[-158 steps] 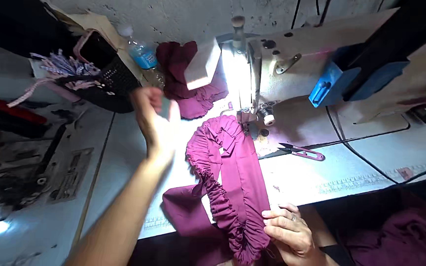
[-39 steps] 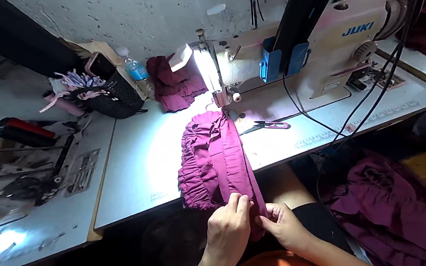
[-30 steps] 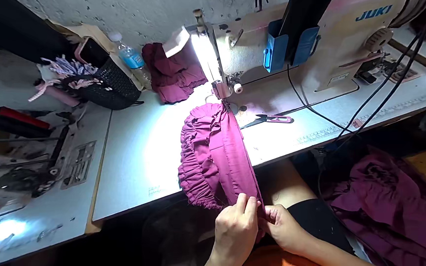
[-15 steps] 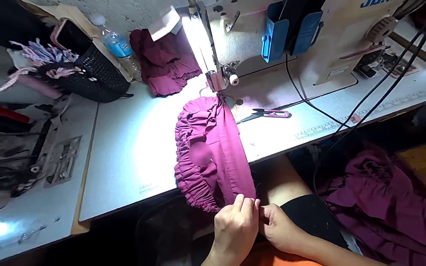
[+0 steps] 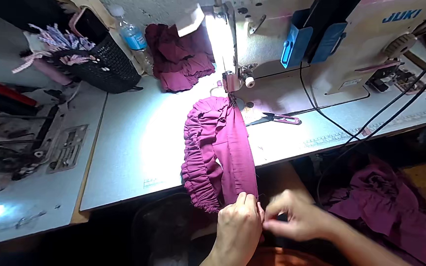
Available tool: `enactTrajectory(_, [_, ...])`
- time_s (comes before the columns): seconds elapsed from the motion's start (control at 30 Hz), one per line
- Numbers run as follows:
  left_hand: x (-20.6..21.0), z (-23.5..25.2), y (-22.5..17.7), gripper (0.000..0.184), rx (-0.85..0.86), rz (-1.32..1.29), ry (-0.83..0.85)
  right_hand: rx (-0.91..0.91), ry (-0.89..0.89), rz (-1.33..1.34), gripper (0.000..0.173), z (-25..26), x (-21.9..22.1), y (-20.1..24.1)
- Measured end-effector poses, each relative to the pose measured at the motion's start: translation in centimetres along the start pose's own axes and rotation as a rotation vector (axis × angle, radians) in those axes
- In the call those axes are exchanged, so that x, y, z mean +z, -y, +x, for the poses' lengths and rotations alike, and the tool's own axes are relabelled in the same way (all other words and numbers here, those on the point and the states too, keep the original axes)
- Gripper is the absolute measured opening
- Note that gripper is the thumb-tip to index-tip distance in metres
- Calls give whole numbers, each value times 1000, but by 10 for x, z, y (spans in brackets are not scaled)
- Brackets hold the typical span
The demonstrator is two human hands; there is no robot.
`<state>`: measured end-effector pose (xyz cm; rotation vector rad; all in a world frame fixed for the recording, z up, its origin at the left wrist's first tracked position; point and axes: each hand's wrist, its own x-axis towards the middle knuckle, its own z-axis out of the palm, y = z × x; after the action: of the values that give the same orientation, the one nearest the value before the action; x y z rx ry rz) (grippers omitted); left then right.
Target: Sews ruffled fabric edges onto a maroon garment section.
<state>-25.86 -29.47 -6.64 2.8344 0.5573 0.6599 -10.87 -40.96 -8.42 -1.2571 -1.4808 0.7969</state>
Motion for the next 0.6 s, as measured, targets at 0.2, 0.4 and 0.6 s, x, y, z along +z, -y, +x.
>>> enactTrajectory(0.2, [-23, 9, 0, 20, 63, -6, -44, -22, -166, -685, 25, 114, -91, -25])
enactTrajectory(0.4, [-46, 18, -1, 17, 35, -63, -32, 128, -152, -939, 34, 183, -117, -58])
enactTrajectory(0.6, [-52, 25, 1, 16, 32, -141, -17, -209, -58, -795, 20, 165, -113, -65])
